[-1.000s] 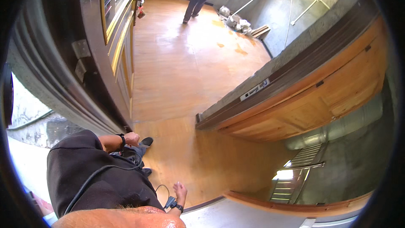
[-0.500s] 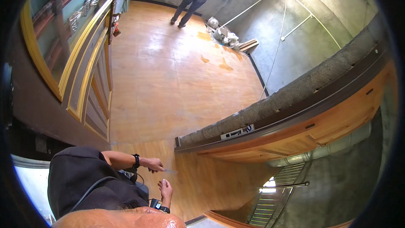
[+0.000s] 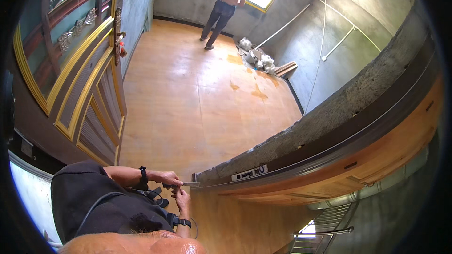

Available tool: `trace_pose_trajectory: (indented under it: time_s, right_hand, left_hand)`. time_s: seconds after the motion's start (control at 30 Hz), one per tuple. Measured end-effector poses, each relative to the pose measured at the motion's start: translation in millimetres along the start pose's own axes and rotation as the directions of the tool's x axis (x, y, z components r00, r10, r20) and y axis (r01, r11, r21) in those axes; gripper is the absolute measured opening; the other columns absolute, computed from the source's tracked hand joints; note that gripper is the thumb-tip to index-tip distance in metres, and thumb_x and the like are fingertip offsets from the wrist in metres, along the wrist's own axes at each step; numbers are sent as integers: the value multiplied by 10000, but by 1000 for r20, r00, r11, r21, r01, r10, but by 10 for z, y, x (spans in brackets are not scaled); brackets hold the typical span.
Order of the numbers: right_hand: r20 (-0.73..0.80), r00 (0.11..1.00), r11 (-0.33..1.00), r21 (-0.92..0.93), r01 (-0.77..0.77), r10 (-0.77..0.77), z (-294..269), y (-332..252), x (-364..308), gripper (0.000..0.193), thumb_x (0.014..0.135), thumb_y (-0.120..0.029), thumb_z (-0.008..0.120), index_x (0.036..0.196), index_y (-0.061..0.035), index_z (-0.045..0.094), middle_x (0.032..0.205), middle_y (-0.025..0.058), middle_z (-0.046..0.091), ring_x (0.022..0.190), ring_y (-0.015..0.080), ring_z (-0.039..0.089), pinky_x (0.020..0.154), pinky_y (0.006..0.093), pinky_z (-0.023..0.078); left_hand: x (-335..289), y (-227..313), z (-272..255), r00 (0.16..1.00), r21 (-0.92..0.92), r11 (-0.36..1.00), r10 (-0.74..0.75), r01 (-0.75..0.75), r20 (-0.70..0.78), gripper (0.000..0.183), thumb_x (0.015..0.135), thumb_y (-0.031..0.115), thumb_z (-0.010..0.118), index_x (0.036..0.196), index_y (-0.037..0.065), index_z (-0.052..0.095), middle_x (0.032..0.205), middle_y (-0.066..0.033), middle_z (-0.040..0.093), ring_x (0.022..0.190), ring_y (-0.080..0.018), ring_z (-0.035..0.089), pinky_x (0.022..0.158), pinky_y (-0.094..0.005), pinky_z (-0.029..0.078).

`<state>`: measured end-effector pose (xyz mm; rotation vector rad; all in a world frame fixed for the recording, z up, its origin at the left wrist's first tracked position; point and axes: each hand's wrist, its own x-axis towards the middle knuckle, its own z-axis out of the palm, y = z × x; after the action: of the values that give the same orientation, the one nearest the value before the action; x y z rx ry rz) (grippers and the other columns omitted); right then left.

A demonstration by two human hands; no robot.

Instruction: Repairing a door frame by scraping off excess sealant or foam and inspecting the frame installation.

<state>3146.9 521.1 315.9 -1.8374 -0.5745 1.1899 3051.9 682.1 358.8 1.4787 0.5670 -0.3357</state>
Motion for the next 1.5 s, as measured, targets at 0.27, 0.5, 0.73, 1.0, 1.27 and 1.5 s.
trace_pose_trajectory:
  time_s: [0.27,0.5,0.73,1.0,1.27,1.5]
  right_hand:
    - [-30,1000,999,53,-2,3,-574,40,224,238,908,-258,594,927,-34,674,819,50,705,669,120,668,544,238,463]
    - [-29,996,995,63,-79,80,-1004,18,385,215,934,-215,564,996,-35,663,879,54,703,729,129,666,614,247,479]
    - [-61,967,969,13,-247,247,-1155,-113,637,314,960,-320,503,1029,-61,666,862,43,706,750,145,677,631,282,492]
    - [-151,936,940,177,-292,319,-900,-458,996,259,932,-233,499,1012,-49,664,847,51,689,742,156,665,634,305,503]
    - [-342,923,971,212,-109,178,-780,-390,1175,304,948,-277,479,1042,-50,656,849,58,688,746,160,665,635,314,504]
    - [-501,843,935,354,-5,194,-238,-68,1014,336,956,-307,470,1053,-43,654,833,61,678,747,155,653,648,311,502]
  left_hand:
    - [488,150,227,997,51,997,-65,63,37,448,920,476,518,797,72,669,638,-16,552,539,-117,524,450,-276,421]
    - [1163,431,98,961,95,995,-64,39,268,435,907,458,549,860,45,680,693,-27,591,565,-128,555,466,-277,444]
    - [1920,743,-146,835,336,918,-10,-210,550,391,878,397,593,805,24,681,658,-40,612,596,-144,594,488,-296,468]
    - [2400,1080,-602,736,578,788,-261,-212,625,368,876,398,556,904,59,698,711,-43,640,570,-154,600,497,-292,492]
    - [2656,1273,-709,639,565,725,-225,-395,735,376,887,407,545,906,62,694,700,-37,631,565,-146,592,491,-286,485]
    - [2445,1091,-514,525,593,641,-327,-488,786,383,897,414,536,907,63,689,690,-32,623,561,-140,585,486,-281,478]
